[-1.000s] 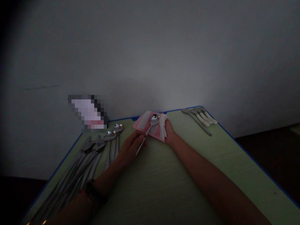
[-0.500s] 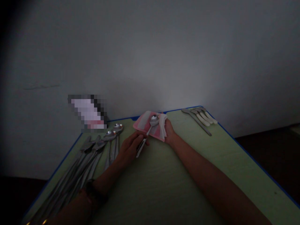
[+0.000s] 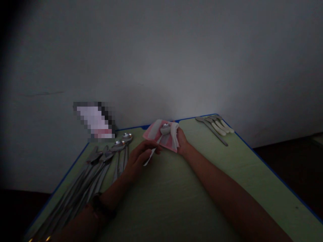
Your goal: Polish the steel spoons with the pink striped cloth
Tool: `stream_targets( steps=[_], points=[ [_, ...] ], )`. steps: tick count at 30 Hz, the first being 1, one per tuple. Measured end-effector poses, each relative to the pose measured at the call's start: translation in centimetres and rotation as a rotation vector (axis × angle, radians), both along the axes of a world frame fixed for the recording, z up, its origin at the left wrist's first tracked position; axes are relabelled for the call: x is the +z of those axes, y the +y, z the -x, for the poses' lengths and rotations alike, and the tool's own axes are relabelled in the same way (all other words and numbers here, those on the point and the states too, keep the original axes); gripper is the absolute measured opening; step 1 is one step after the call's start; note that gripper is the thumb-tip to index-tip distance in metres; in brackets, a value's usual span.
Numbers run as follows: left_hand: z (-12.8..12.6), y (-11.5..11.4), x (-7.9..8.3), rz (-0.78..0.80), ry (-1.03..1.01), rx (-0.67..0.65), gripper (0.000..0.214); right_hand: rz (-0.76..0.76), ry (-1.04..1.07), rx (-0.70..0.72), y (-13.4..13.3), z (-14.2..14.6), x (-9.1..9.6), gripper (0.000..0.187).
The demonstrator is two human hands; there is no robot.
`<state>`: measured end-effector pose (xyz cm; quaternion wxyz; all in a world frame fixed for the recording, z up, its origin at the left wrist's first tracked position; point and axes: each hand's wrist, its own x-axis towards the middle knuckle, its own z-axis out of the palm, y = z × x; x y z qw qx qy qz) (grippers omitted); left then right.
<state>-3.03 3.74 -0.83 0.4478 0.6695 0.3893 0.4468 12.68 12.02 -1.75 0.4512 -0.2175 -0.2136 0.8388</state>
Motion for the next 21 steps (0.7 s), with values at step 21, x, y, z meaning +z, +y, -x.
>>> stream_targets(
  steps=[21],
  points=[
    [0.4, -0.3, -0.1, -0.119, 0.039, -0.117, 0.047, -0.025, 0.038, 0.025, -0.1, 0.1, 0.2, 0.049]
  ],
)
